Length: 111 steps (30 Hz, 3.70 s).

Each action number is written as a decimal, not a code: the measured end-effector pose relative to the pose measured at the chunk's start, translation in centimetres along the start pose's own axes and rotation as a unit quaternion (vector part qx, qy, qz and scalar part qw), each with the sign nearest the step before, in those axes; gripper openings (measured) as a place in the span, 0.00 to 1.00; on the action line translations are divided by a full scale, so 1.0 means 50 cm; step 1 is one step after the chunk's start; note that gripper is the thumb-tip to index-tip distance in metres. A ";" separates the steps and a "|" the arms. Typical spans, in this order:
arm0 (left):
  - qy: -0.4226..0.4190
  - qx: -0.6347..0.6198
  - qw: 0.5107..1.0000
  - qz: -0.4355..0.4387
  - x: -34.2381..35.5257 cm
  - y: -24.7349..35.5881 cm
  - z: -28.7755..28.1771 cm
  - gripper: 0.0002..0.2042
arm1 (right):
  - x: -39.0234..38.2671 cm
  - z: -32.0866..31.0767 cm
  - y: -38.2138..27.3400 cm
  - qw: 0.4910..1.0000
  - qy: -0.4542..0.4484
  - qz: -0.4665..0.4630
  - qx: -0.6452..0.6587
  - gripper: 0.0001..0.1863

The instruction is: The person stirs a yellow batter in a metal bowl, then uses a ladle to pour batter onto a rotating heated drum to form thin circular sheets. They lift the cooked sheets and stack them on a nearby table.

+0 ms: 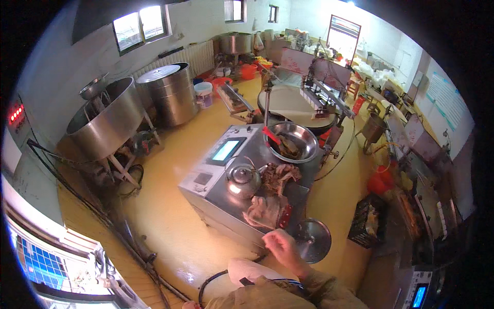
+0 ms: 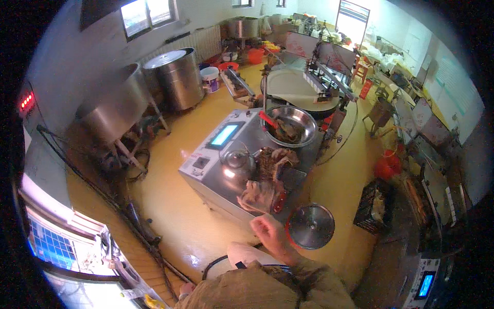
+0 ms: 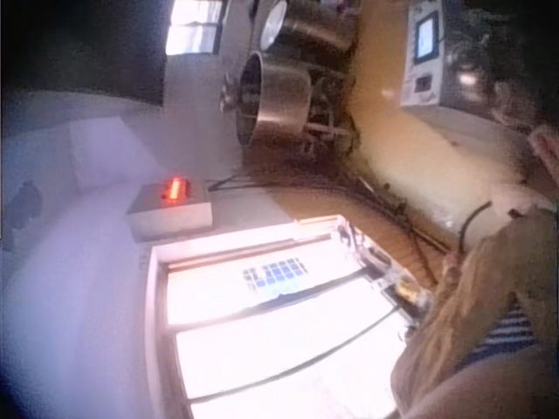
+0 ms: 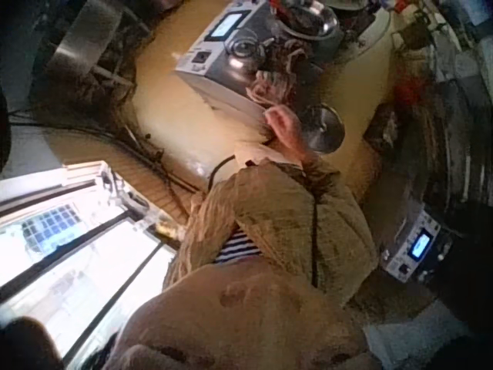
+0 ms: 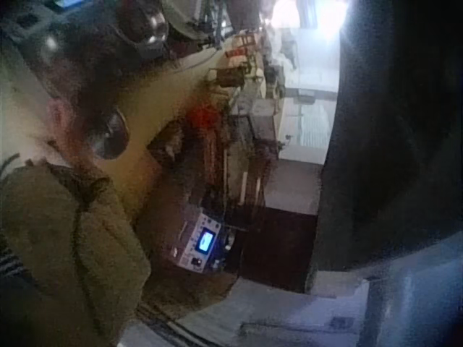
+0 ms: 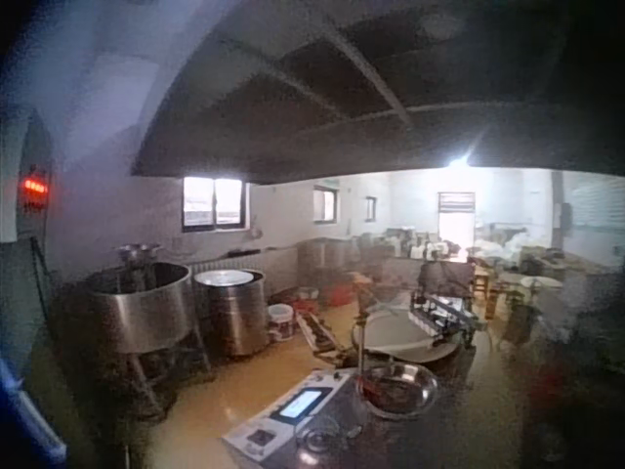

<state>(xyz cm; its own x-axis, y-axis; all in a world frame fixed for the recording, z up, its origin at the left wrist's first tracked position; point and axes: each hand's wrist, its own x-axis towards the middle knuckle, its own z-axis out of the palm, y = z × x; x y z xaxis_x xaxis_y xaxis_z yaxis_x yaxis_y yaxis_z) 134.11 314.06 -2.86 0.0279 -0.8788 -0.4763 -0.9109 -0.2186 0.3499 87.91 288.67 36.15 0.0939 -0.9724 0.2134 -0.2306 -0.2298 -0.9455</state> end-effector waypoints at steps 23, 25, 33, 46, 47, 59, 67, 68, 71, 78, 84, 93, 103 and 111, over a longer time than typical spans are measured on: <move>-0.086 0.104 0.990 -0.029 0.552 -0.218 -0.670 0.12 | 0.548 0.434 0.040 0.980 -0.061 0.154 0.106 0.19; -0.091 0.141 0.986 0.003 0.613 -0.242 -0.724 0.12 | 0.579 0.453 0.044 0.979 -0.034 0.172 0.103 0.19; -0.055 -0.157 0.977 -0.134 0.947 -0.295 -0.894 0.10 | 0.707 0.578 0.064 0.962 0.126 0.225 0.084 0.17; -0.096 -0.517 0.827 -0.199 1.448 -0.442 -1.252 0.08 | 0.992 0.890 0.058 0.939 0.230 0.245 0.078 0.18; -0.109 -0.534 0.819 -0.180 1.477 -0.425 -1.264 0.08 | 1.010 0.898 0.064 0.934 0.244 0.246 0.081 0.19; -0.146 -0.475 0.860 -0.120 1.843 -0.200 -1.378 0.11 | 1.366 0.901 0.198 0.933 0.247 0.250 0.081 0.18; -0.120 -0.356 0.915 -0.149 2.117 -0.076 -1.577 0.12 | 1.740 0.799 0.269 0.935 0.247 0.236 0.097 0.16; -0.106 -0.366 0.915 -0.134 2.148 -0.071 -1.596 0.10 | 1.777 0.785 0.277 0.941 0.244 0.214 0.098 0.16; -0.054 -0.423 0.890 -0.161 2.234 -0.064 -1.631 0.07 | 1.880 0.749 0.303 0.943 0.243 0.205 0.101 0.16; -0.055 -0.485 0.838 -0.245 2.455 -0.056 -1.699 0.06 | 2.106 0.702 0.380 0.921 0.276 0.239 0.140 0.15; -0.115 -0.266 0.953 -0.084 2.796 0.018 -1.772 0.11 | 2.339 0.682 0.453 0.883 0.351 0.288 0.117 0.14; -0.124 -0.295 0.946 -0.045 3.193 0.389 -1.976 0.13 | 2.743 0.637 0.521 0.885 0.357 0.268 0.132 0.13; -0.047 -0.115 0.987 0.106 3.572 0.767 -2.043 0.21 | 3.108 0.419 0.717 0.851 0.400 0.272 0.205 0.13; -0.243 -0.112 0.963 -0.032 3.802 0.943 -2.166 0.14 | 3.426 0.172 0.877 0.829 0.415 0.252 0.277 0.14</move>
<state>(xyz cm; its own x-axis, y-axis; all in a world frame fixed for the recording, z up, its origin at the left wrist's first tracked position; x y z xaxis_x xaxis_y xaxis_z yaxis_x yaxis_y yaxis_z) 141.03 90.78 10.48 -0.1641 -0.5699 -0.8051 -0.8008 -0.3997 0.4461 102.24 112.35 29.15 -0.6307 -0.6846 -0.3654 0.4648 0.0438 -0.8843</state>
